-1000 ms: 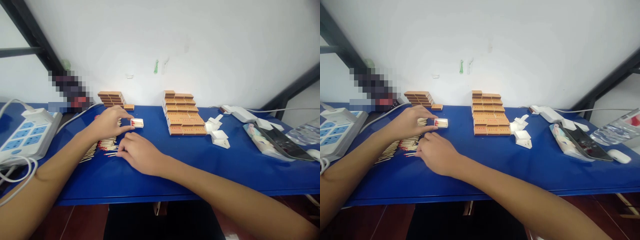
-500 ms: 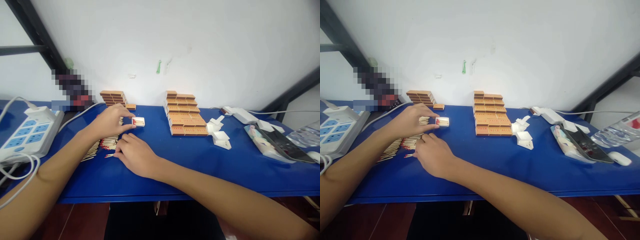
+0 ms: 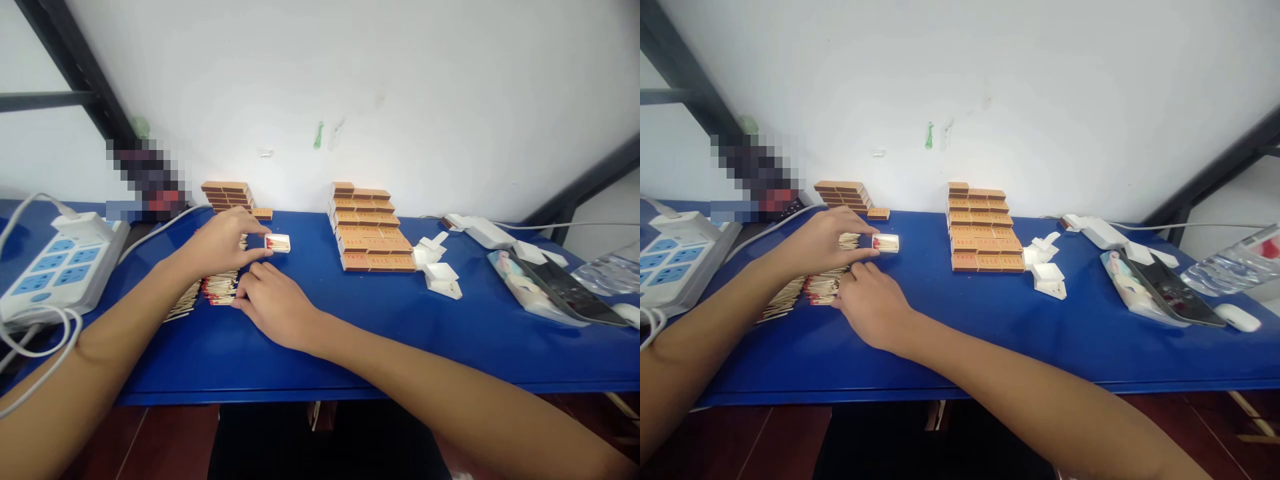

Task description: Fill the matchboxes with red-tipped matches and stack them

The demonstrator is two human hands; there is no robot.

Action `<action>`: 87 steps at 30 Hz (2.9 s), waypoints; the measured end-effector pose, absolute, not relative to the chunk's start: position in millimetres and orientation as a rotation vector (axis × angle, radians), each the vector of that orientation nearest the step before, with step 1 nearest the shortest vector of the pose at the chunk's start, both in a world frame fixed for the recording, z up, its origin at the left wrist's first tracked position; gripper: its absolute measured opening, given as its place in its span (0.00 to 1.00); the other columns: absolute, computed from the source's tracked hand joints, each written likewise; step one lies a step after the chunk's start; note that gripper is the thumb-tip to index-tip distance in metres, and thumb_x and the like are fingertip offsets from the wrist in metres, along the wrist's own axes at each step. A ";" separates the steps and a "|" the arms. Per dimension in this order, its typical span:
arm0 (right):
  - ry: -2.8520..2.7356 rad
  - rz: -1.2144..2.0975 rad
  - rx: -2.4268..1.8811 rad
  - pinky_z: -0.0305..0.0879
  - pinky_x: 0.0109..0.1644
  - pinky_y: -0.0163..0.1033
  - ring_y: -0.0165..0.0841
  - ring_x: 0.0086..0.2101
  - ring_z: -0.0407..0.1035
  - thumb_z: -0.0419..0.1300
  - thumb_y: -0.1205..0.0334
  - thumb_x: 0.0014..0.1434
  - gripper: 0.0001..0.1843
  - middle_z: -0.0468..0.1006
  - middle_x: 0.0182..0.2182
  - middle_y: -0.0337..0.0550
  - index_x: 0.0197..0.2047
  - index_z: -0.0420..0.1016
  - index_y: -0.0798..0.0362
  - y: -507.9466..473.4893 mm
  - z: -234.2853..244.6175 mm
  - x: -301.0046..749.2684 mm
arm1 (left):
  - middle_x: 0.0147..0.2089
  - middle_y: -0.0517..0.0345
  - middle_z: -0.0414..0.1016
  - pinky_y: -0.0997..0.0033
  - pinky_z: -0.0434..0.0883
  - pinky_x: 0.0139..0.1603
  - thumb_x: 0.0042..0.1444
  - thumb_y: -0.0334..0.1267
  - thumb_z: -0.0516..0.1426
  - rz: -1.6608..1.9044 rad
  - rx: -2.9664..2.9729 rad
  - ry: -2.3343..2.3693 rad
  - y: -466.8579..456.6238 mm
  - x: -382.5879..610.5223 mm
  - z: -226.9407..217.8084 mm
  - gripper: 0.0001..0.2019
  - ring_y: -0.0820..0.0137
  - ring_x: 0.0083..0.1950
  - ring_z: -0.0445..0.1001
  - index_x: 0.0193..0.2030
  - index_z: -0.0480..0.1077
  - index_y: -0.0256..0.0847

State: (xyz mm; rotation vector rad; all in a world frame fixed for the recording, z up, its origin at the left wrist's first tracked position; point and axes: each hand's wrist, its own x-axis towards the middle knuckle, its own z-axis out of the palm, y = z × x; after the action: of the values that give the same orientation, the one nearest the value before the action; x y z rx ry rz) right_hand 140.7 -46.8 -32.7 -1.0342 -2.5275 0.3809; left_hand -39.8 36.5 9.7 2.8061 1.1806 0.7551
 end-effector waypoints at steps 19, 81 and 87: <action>-2.704 0.299 -1.126 0.73 0.57 0.51 0.45 0.51 0.74 0.59 0.59 0.79 0.13 0.80 0.50 0.58 0.50 0.79 0.61 -48.2 -13.5 178.5 | 0.47 0.46 0.88 0.53 0.75 0.53 0.64 0.54 0.67 0.718 2.829 1.182 33.1 -37.7 9.8 0.20 0.52 0.50 0.81 0.52 0.87 0.41; -2.261 0.254 -1.090 0.63 0.52 0.44 0.38 0.44 0.67 0.64 0.64 0.74 0.03 0.73 0.43 0.45 0.44 0.78 0.53 14.5 -18.3 229.5 | 0.49 0.50 0.89 0.57 0.79 0.49 0.59 0.56 0.72 0.756 2.589 1.053 27.6 -29.2 4.3 0.19 0.56 0.49 0.84 0.51 0.89 0.49; -2.256 0.310 -1.026 0.64 0.52 0.43 0.37 0.44 0.67 0.62 0.62 0.75 0.06 0.72 0.43 0.45 0.45 0.79 0.52 11.7 -18.9 226.2 | 0.49 0.51 0.89 0.56 0.79 0.50 0.59 0.56 0.72 0.737 2.585 1.023 26.6 -27.4 3.5 0.19 0.55 0.50 0.84 0.52 0.89 0.50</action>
State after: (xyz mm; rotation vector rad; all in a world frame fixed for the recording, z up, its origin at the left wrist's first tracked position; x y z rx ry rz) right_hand 226.2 11.7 -18.9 -1.0263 -2.2560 0.3097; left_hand -27.4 26.6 3.5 2.5854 1.0234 0.7371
